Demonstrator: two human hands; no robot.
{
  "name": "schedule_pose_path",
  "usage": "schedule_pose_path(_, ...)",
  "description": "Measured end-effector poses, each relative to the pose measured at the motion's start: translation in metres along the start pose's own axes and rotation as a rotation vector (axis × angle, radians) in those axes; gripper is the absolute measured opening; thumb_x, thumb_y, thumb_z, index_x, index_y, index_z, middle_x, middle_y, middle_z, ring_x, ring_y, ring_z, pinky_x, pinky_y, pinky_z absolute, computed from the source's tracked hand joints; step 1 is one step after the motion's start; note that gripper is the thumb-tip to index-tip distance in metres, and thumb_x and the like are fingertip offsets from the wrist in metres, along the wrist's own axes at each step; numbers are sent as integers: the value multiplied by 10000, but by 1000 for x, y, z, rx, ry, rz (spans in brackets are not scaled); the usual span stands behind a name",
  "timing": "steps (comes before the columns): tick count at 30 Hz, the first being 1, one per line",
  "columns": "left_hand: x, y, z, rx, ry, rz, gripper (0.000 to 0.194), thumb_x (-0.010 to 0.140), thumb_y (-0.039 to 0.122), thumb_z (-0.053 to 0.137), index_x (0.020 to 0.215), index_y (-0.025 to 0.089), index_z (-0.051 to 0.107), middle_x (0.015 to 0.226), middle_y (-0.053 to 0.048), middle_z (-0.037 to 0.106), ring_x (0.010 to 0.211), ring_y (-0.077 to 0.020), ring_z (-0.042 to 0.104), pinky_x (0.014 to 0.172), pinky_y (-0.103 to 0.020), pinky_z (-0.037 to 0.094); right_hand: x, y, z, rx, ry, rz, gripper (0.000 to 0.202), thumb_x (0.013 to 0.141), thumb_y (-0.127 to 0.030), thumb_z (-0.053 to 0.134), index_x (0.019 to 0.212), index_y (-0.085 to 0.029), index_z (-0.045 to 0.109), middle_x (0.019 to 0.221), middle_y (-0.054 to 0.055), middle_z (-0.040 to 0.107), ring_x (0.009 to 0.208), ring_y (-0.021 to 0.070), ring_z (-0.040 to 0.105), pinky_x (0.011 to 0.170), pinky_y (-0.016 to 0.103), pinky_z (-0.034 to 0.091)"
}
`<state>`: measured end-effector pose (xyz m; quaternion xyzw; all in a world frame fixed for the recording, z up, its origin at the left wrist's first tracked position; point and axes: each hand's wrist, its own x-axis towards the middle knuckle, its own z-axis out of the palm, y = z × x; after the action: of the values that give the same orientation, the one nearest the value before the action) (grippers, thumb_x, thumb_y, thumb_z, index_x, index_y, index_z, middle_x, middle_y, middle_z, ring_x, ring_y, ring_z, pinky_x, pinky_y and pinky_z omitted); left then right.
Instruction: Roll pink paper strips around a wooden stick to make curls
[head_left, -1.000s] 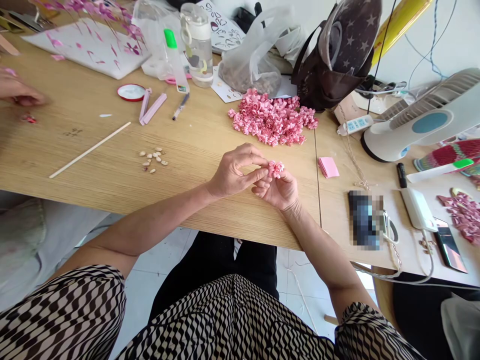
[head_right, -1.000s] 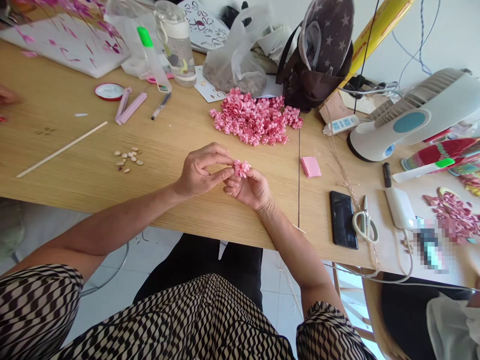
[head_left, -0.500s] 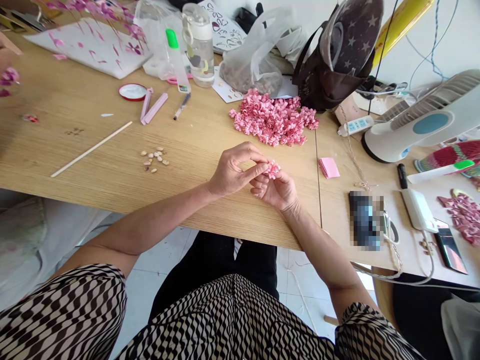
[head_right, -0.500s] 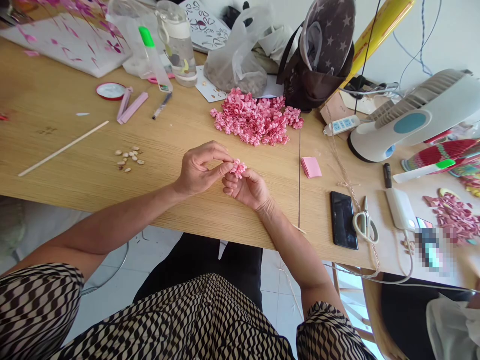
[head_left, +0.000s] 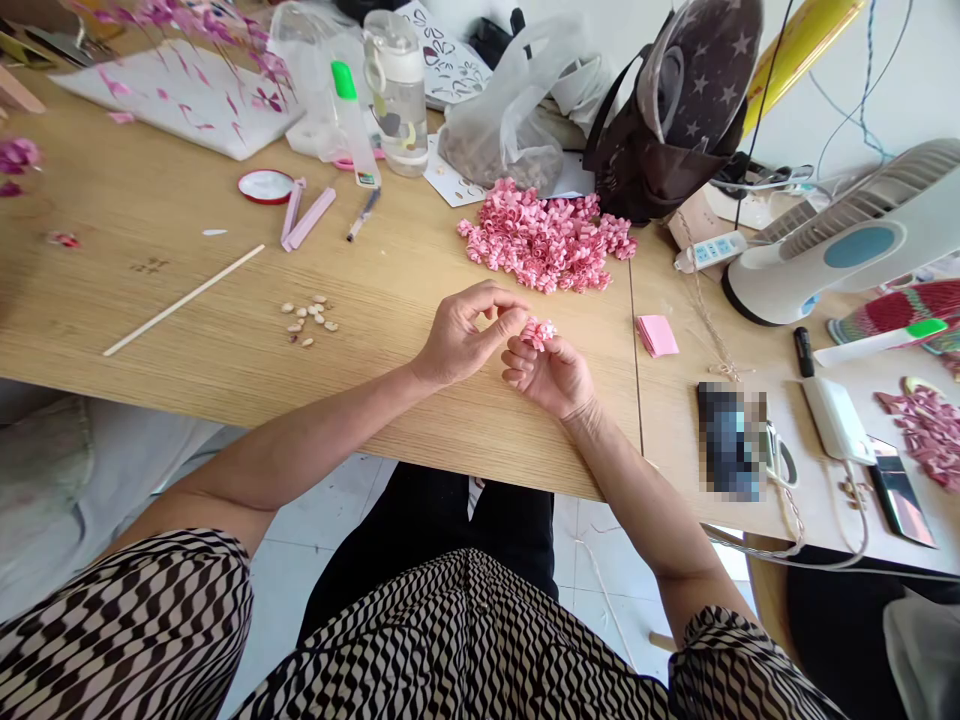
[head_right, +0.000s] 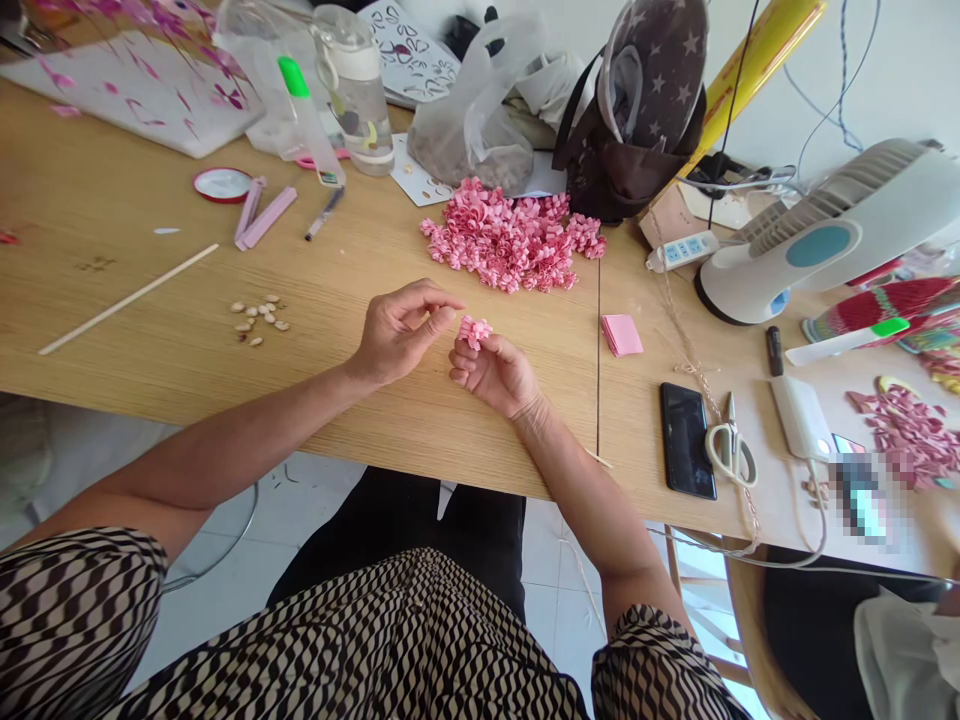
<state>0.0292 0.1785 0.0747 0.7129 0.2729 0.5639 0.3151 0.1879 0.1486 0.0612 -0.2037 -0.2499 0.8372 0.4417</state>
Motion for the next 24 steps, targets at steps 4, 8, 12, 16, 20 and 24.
schedule_pose_path(4,-1,-3,1,-32,-23,20,170,891,329,619,995,234,714,875,-10,682,802,-123,601,726,-276,466,0,0,2,-43,72,-28,104,842,-245,574,779,-192,511,650,-61,343,569,67,363,549,183,418)
schedule_pose_path(8,1,-4,1,-60,6,-11,177,883,353,630,982,234,713,929,-24,685,831,-127,603,731,-269,468,2,3,3,-205,193,-164,141,832,-271,624,757,-199,529,666,-62,378,572,59,364,554,178,404)
schedule_pose_path(12,4,-3,1,-97,105,-198,237,861,415,641,929,196,702,897,-21,687,759,-112,589,678,-242,442,5,4,0,-467,367,-466,188,755,-351,709,768,-221,574,671,-68,447,569,55,373,574,194,385)
schedule_pose_path(16,3,-5,3,-191,101,-363,254,800,429,701,785,177,677,709,15,643,646,-95,542,628,-239,410,4,2,-3,-878,555,-700,208,765,-427,689,786,-234,613,697,-47,547,602,78,439,611,234,399)
schedule_pose_path(20,3,-11,6,-379,90,-466,268,738,431,761,737,181,664,674,26,629,617,-81,523,626,-241,410,1,1,-5,-1177,622,-838,184,826,-424,639,847,-241,645,748,-24,585,654,103,485,647,264,411)
schedule_pose_path(24,4,-13,6,-524,19,-577,287,696,434,793,744,179,670,671,23,629,605,-72,511,601,-236,400,-1,2,-7,-1303,618,-892,152,860,-395,615,869,-251,665,728,-29,556,648,108,470,657,275,406)
